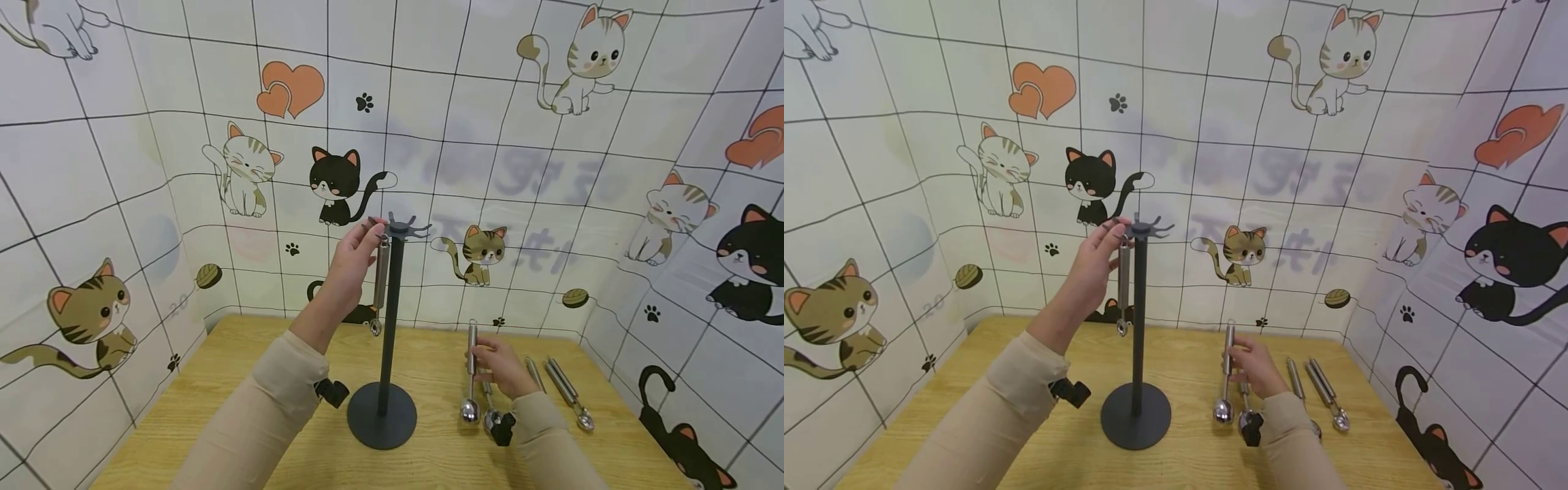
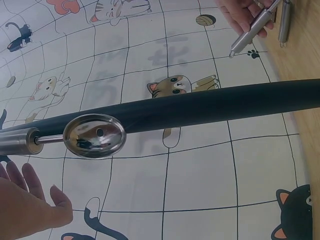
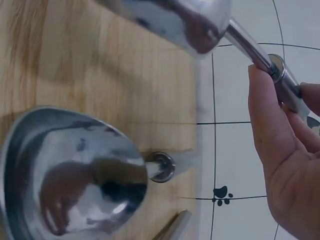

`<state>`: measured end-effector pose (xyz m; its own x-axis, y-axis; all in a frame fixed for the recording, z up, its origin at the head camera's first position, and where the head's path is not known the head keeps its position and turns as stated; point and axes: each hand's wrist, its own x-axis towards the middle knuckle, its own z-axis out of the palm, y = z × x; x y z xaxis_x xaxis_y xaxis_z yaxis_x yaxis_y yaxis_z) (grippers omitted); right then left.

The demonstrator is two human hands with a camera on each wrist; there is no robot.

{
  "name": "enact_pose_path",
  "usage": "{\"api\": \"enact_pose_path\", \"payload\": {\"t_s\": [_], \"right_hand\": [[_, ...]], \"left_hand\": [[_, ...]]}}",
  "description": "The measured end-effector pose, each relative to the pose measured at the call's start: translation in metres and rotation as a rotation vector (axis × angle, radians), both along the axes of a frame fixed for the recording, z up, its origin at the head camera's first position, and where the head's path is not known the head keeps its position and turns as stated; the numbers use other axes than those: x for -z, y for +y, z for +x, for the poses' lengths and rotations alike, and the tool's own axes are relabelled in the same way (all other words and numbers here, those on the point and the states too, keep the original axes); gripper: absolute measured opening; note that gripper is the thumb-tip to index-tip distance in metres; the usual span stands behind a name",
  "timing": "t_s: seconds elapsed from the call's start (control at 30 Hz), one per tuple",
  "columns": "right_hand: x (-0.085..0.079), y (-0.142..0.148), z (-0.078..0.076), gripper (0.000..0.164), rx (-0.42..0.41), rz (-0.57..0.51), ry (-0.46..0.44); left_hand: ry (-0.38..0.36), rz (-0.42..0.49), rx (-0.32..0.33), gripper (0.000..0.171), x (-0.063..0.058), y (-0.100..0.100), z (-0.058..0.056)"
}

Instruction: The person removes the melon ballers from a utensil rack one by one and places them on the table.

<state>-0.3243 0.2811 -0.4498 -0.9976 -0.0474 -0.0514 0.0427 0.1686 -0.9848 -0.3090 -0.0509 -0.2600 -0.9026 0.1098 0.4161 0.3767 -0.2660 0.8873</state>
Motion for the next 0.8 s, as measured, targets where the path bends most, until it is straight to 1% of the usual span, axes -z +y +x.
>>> {"api": "enact_pose_path", "payload": {"t_s": [0.1, 0.2, 0.43, 0.53, 0.67, 0.8], "right_hand": [[0.005, 0.000, -0.002, 0.050, -0.008, 0.013, -0.016], [0.009, -0.001, -0.003, 0.050, 0.004, 0.014, -0.042], [0.018, 0.001, -0.008, 0.051, -0.018, 0.049, -0.070], [0.024, 0.002, -0.011, 0.048, 0.016, 0.049, -0.093], [0.031, 0.001, -0.014, 0.045, 0.064, 0.075, -0.115], [0.033, -0.002, -0.014, 0.048, 0.076, 0.127, -0.112]], "left_hand": [[0.004, 0.000, -0.003, 0.036, 0.000, 0.000, 0.001], [0.010, -0.004, -0.007, 0.035, 0.000, 0.000, 0.001], [0.013, 0.008, -0.016, 0.035, 0.000, 0.001, 0.001], [0.013, 0.016, -0.013, 0.035, 0.001, 0.001, 0.000], [0.020, 0.012, -0.014, 0.035, 0.001, 0.002, 0.001], [0.028, 0.013, -0.020, 0.035, 0.001, 0.002, 0.001]]}}
